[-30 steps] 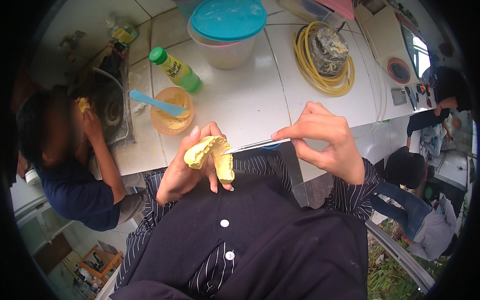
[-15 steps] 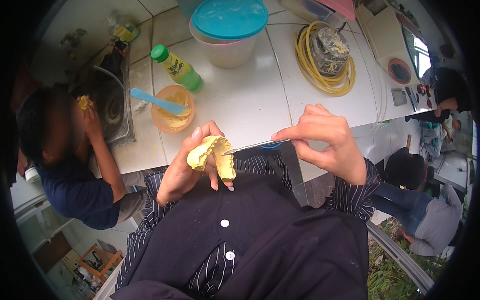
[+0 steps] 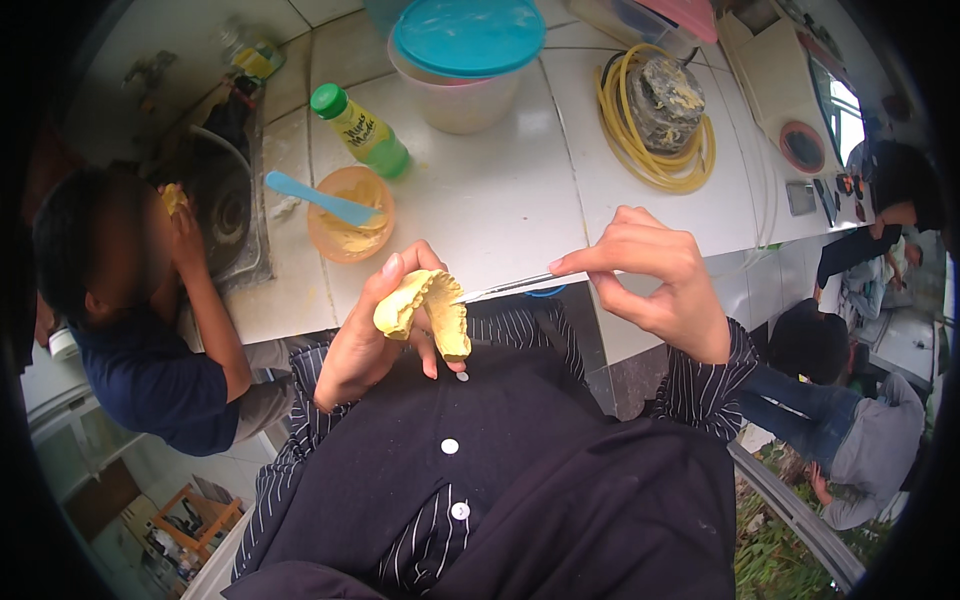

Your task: The person uses a metal sculpting tool to shape a yellow dental mold held in their left hand. A boy stands nearby, also working on a similar mold. The person then washes their hands and the tools in the sink.

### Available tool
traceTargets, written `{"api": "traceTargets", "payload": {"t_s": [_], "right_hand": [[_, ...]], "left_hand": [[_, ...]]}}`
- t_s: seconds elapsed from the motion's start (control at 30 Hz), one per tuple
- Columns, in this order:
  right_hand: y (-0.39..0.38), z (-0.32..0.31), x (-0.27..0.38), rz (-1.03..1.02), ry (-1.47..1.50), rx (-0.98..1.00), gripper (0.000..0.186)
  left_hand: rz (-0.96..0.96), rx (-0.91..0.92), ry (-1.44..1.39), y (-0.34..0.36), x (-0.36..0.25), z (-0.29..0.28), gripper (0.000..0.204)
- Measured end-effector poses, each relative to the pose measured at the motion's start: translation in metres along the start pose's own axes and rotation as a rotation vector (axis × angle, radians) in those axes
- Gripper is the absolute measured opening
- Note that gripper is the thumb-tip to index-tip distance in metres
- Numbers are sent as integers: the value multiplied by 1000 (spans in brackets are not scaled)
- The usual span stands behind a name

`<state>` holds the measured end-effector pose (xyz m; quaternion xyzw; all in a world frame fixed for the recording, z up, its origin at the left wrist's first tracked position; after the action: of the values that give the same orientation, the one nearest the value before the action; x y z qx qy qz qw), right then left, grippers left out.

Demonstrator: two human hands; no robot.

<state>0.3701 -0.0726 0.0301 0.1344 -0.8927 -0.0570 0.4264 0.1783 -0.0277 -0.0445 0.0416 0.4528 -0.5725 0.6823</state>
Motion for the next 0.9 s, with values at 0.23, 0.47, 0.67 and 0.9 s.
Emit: {"api": "traceTargets", "payload": {"t_s": [0.23, 0.47, 0.67, 0.9], "right_hand": [[16, 7, 7, -29, 9, -45, 34], [38, 23, 11, -35, 16, -29, 34], [50, 32, 22, -41, 1, 12, 34], [64, 46, 33, -24, -19, 18, 33]], "left_hand": [[23, 15, -84, -8, -4, -14, 47], [17, 51, -142, -16, -9, -31, 47], [3, 61, -187, -23, -14, -45, 48], [14, 42, -138, -33, -22, -59, 52]]}}
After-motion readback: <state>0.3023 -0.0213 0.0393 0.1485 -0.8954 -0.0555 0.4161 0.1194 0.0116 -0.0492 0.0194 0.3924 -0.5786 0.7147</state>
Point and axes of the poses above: each hand's wrist, its own y-axis towards the middle knuckle, its own z-axis out of the palm, x = y × z, the point moved 7 cm from there along y, towards the middle knuckle, and after that the axes turned 5 degrees about -z, right-handed, at the moved point
